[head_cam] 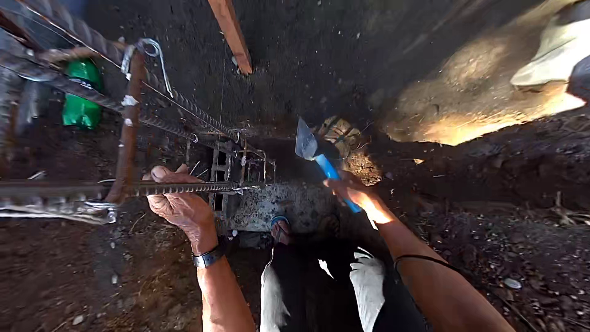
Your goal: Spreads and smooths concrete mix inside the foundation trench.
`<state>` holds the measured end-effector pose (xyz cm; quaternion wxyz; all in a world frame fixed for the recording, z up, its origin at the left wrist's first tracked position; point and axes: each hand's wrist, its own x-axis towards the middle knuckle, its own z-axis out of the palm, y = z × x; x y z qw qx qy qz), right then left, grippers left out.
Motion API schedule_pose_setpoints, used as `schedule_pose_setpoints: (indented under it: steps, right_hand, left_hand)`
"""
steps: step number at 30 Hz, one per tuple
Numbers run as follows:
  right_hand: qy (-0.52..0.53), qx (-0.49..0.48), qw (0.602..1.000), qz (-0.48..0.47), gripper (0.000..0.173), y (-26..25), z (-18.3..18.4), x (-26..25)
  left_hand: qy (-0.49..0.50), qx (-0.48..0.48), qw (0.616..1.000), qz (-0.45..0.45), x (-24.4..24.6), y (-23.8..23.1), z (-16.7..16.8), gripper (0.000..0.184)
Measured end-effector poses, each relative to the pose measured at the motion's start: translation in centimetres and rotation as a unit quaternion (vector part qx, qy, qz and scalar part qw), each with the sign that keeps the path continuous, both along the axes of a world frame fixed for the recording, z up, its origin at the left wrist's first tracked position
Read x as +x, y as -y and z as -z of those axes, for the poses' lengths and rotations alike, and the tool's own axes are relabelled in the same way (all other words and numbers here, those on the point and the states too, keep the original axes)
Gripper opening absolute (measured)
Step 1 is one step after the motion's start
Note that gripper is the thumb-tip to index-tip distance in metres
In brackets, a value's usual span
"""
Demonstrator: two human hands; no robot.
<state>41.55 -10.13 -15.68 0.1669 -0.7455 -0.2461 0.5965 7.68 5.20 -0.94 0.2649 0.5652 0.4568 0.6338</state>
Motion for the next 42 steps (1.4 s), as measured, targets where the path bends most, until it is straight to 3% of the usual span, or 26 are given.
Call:
schedule_pose_setpoints:
  steps: [4,8,14,18,22,26,30,34,36,42]
  right_hand:
    - [-0.033,-0.078,0.994,-0.071,0.052,2.2,9.5,-4.5]
    - [-0.027,-0.099,0.987,-0.125,0.047,-0.6,13.7,-6.6]
    - [-0.15,-0.051,0.986,0.043,0.045,-3.6,19.9,-7.9]
    - [-0.211,-0.116,0.971,0.001,0.04,-6.2,21.1,-5.6]
    - [-0.138,-0.083,0.987,0.026,0.049,-6.3,21.7,-6.5]
    - [-0.001,-0.063,0.998,0.027,0.056,-5.5,22.3,-8.5]
    - [0.11,-0.066,0.99,-0.063,0.057,-4.0,22.4,-6.4]
    - [0.235,-0.057,0.962,-0.129,0.055,-2.7,23.4,-2.9]
    - [0.274,-0.062,0.947,-0.156,0.051,-2.9,22.5,-2.0]
    - [0.342,-0.064,0.922,-0.173,0.043,-3.3,21.2,-2.4]
  left_hand:
    - [0.01,-0.01,1.0,0.011,-0.2,-0.1,0.2,0.031]
    - [0.03,-0.033,0.999,-0.007,-0.1,-0.2,0.5,0.033]
    - [0.009,-0.039,0.999,0.026,-2.0,-0.4,1.4,0.04]
    - [-0.036,-0.05,0.998,0.028,-2.7,0.1,1.8,0.024]
    - [-0.064,-0.038,0.997,0.008,-3.3,0.8,2.0,0.012]
    - [-0.052,-0.038,0.998,0.005,-2.8,0.4,1.7,0.016]
    - [-0.033,-0.045,0.998,0.018,-2.6,-0.1,1.6,0.03]
    - [-0.034,-0.051,0.998,0.018,-2.9,-0.4,1.7,0.031]
    - [-0.037,-0.059,0.997,0.023,-3.2,-0.3,1.7,0.028]
    - [-0.021,-0.032,0.999,-0.006,-1.0,-0.5,0.8,0.047]
